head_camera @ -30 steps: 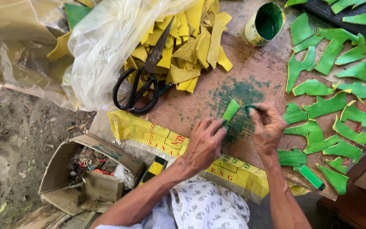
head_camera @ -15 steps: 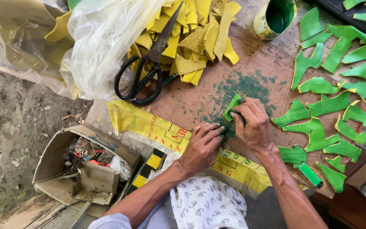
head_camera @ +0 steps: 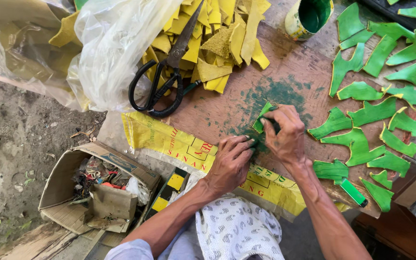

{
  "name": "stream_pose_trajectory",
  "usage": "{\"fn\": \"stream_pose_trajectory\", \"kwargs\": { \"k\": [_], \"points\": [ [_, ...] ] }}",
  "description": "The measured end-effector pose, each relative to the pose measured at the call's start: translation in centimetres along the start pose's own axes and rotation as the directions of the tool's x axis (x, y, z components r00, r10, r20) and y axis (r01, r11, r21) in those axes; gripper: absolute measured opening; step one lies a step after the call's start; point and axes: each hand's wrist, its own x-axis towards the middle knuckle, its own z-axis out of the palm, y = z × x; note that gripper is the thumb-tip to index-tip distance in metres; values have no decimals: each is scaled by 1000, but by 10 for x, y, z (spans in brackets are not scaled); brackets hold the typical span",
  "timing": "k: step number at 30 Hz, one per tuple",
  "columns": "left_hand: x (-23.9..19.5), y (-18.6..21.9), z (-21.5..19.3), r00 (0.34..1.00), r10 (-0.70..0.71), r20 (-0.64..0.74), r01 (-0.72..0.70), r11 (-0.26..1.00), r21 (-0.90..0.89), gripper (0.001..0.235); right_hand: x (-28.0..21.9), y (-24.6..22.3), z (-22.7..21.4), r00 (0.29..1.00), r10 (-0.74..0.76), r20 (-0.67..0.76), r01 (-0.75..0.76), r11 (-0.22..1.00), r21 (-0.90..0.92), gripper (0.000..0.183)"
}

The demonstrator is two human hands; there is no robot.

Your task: The person paints yellow foam cutouts green using a small brush. They repeatedly dip the brush into a container of green paint and apply it to the edges and surfaces of the foam pieces, placing the finished items on a mat to the right.

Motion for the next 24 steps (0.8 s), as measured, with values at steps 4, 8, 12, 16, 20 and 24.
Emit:
{"fn": "stream_pose_trajectory", "kwargs": {
  "k": [4, 8, 12, 16, 20, 24],
  "points": [
    [2, -1, 0, 1000, 0, -8, 0, 1000, 2, 30, 3, -6, 3, 999, -47, -11, 47, 999, -21, 14],
    [1, -1, -1, 1000, 0, -7, 0, 1000, 6, 30, 8, 1, 3, 994, 111, -16, -111, 993, 43, 11],
    [1, 0, 3, 999, -18, -28, 19, 1000, 6, 29, 3, 2, -5, 999, -40, 22, 40, 999, 15, 14],
    [2, 2, 3, 999, -14, -40, 14, 1000, 10, 28, 1, 5, -8, 1000, -23, -9, 24, 997, 80, 15],
    [1, 1, 1, 1000, -14, -22, 14, 1000, -8, 32, -4, 0, -10, 991, -96, 97, 100, 994, -39, 14],
    [1, 2, 1, 999, -15, -34, 15, 1000, -5, 32, 3, 12, -17, 982, 63, 179, -73, 996, 48, 17]
  ]
}}
